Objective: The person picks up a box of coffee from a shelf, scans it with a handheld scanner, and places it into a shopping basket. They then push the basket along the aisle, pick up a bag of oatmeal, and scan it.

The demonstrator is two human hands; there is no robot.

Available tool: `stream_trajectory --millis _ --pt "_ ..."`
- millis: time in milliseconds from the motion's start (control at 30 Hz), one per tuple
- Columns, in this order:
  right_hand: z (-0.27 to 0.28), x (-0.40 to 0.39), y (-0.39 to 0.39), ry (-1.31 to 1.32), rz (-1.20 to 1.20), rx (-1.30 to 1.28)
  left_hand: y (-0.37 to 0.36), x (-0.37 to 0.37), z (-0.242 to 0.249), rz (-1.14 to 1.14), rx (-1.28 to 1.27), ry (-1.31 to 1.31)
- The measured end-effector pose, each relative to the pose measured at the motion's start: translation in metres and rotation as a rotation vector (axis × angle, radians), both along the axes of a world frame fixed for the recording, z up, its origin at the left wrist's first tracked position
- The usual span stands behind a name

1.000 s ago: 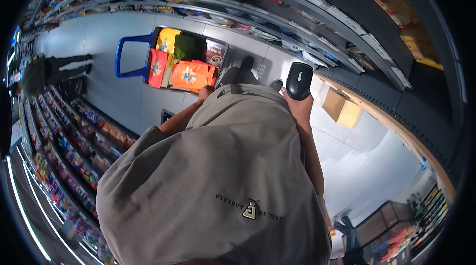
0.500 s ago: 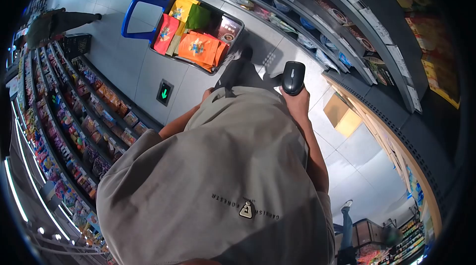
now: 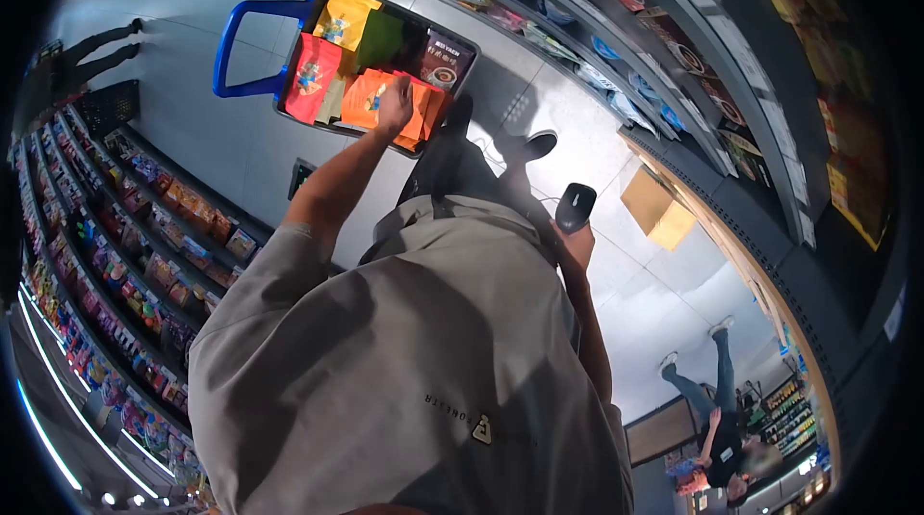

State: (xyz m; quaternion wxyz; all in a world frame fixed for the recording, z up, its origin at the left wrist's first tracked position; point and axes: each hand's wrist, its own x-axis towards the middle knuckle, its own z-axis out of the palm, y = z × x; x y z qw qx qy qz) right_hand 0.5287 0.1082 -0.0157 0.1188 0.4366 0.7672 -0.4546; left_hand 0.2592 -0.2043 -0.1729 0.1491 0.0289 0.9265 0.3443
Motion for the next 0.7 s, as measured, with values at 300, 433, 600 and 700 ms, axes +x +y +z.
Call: stream_trajectory --millis 300,433,600,700 --pt "-0.039 0.056 -0.023 -0.155 -0.092 -0.138 0.025 -0.064 -0.076 -0.116 -0.064 -0.205" --pt "-0.040 0.056 -0.033 -0.351 -0.229 -0.144 0.022 -0.068 -0.183 -0.087 -0.105 -0.291" --pt "-0.045 0.059 -0.030 -0.479 -0.267 -0.156 0.036 -0.083 -0.185 0.009 -0.152 -0.427" --pt "-0.050 0.051 -0.027 -0.540 -0.252 -0.144 0.043 -0.088 -0.177 0.130 -0.175 -0.489"
